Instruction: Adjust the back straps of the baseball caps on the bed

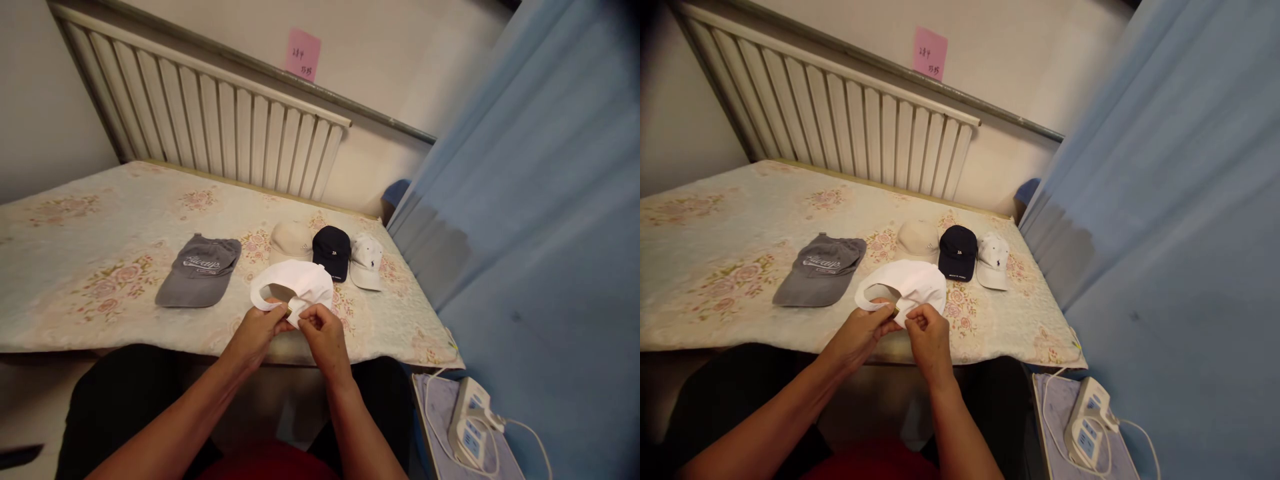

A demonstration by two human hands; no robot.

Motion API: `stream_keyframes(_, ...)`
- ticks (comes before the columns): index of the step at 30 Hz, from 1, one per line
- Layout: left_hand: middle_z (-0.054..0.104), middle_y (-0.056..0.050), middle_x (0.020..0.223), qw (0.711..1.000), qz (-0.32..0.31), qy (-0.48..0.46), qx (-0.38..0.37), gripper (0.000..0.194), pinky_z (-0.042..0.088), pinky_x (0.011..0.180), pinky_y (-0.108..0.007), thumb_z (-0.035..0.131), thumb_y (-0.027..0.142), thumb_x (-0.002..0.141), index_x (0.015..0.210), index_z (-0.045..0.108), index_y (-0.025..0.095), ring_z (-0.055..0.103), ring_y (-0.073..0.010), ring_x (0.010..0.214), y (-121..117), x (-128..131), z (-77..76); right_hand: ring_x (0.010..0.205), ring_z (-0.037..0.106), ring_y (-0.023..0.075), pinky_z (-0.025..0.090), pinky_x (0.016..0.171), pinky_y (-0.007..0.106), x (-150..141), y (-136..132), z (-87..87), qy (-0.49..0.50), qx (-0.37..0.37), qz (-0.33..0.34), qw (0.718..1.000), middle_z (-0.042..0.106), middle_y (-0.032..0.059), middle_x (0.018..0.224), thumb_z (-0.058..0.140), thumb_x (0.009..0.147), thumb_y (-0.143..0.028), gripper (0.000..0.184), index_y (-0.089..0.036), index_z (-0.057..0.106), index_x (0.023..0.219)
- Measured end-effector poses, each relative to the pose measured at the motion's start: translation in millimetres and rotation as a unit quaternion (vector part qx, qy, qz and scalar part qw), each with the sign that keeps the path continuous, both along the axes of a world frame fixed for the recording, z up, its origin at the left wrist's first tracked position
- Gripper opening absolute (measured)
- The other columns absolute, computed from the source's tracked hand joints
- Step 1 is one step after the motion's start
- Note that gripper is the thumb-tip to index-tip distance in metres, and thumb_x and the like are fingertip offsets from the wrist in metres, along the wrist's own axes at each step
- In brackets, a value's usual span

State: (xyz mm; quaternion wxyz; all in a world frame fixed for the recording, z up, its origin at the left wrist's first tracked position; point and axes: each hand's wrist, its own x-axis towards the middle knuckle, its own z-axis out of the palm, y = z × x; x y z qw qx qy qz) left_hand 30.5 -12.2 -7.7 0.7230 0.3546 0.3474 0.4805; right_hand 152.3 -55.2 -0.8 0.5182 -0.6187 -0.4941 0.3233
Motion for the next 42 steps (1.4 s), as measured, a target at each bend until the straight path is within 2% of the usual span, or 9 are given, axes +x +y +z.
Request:
stream_keyframes(13, 0.052, 0.005, 0.062, 0.998, 0.013, 0.051, 0.027, 0.017, 0.044, 0.058, -0.021, 0.069, 0.027, 0.07, 0.064, 0.055, 0.018, 0.051, -0.0115, 0.062, 1, -1, -7.2, 0.057, 0.048, 0.0126, 0.038, 0.057, 0.024, -3, -2, -6.7, -0.044, 0.014, 0.003, 0.999, 0.055, -0.0042, 0.061, 0.055, 0.072, -0.019, 0.005, -0.02, 0.06, 0.07)
stream_keyframes(19, 0.05, 0.006, 0.061, 0.992, 0.008, 0.096, 0.086, 0.02, 0.039, 0.059, -0.021, 0.067, 0.03, 0.072, 0.064, 0.054, 0.018, 0.048, -0.0104, 0.059, 3, 0, -11.6, 0.06, 0.049, 0.0132, 0.038, 0.059, 0.025, -3, -3, -8.5, -0.082, 0.042, -0.003, 0.996, 0.056, -0.0025, 0.066, 0.053, 0.074, -0.017, 0.007, -0.021, 0.059, 0.072)
stream_keyframes(27, 0.053, 0.006, 0.063, 0.996, 0.029, 0.058, 0.056, 0.021, 0.04, 0.06, -0.021, 0.069, 0.031, 0.071, 0.07, 0.053, 0.017, 0.05, -0.0104, 0.061, 5, 11, 4.0, 0.074, 0.053, 0.0172, 0.041, 0.067, 0.029, 0, -10, -4.5, -0.153, 0.121, -0.022, 0.98, 0.059, 0.0031, 0.077, 0.049, 0.082, -0.016, 0.013, -0.021, 0.061, 0.078)
stream_keyframes(29, 0.059, 0.005, 0.07, 0.999, 0.03, 0.017, 0.033, 0.019, 0.044, 0.062, -0.021, 0.069, 0.03, 0.072, 0.079, 0.057, 0.017, 0.055, -0.0112, 0.066, 6, 14, 10.6, 0.074, 0.053, 0.0171, 0.04, 0.067, 0.029, 0, -15, 0.7, -0.139, 0.136, -0.04, 0.98, 0.06, 0.0032, 0.077, 0.049, 0.082, -0.016, 0.013, -0.021, 0.061, 0.078)
stream_keyframes(31, 0.065, 0.002, 0.08, 0.999, 0.029, -0.019, 0.023, 0.023, 0.047, 0.065, -0.022, 0.068, 0.028, 0.074, 0.091, 0.059, 0.017, 0.059, -0.0126, 0.072, 7, 18, 17.8, 0.07, 0.054, 0.0163, 0.04, 0.067, 0.028, -1, -20, 4.9, -0.11, 0.126, -0.019, 0.986, 0.06, 0.0019, 0.073, 0.05, 0.082, -0.016, 0.014, -0.021, 0.062, 0.076)
stream_keyframes(33, 0.068, -0.002, 0.092, 0.998, 0.033, -0.043, 0.025, 0.032, 0.05, 0.069, -0.025, 0.068, 0.026, 0.074, 0.102, 0.058, 0.017, 0.063, -0.0151, 0.08, 9, 21, 25.0, 0.066, 0.055, 0.015, 0.04, 0.064, 0.027, -3, -23, 4.0, -0.058, 0.081, 0.073, 0.992, 0.061, -0.0001, 0.068, 0.053, 0.081, -0.017, 0.014, -0.021, 0.064, 0.073)
stream_keyframes(36, 0.068, -0.006, 0.103, 0.997, 0.047, -0.054, 0.033, 0.046, 0.053, 0.074, -0.028, 0.07, 0.024, 0.071, 0.114, 0.055, 0.017, 0.065, -0.0187, 0.09, 11, 26, 33.6, 0.062, 0.057, 0.0143, 0.041, 0.059, 0.025, -9, -22, -9.1, 0.033, -0.003, 0.215, 0.976, 0.064, -0.0022, 0.065, 0.057, 0.078, -0.021, 0.011, -0.022, 0.068, 0.075)
stream_keyframes(39, 0.068, -0.006, 0.103, 0.997, 0.051, -0.057, 0.025, 0.049, 0.054, 0.075, -0.029, 0.071, 0.021, 0.069, 0.115, 0.055, 0.017, 0.065, -0.0192, 0.092, 11, 29, 38.1, 0.072, 0.063, 0.0179, 0.047, 0.063, 0.028, -19, -13, -25.7, 0.134, -0.016, 0.209, 0.968, 0.069, -0.0011, 0.076, 0.057, 0.079, -0.03, 0.018, -0.023, 0.069, 0.089)
stream_keyframes(42, 0.068, -0.006, 0.104, 0.997, 0.035, -0.068, 0.008, 0.045, 0.054, 0.076, -0.028, 0.07, 0.017, 0.068, 0.111, 0.056, 0.018, 0.066, -0.0194, 0.093, 9, 32, 39.0, 0.1, 0.063, 0.0238, 0.051, 0.08, 0.034, -30, -2, -32.2, 0.231, 0.024, 0.166, 0.959, 0.069, 0.0021, 0.104, 0.055, 0.077, -0.039, 0.04, -0.025, 0.063, 0.114)
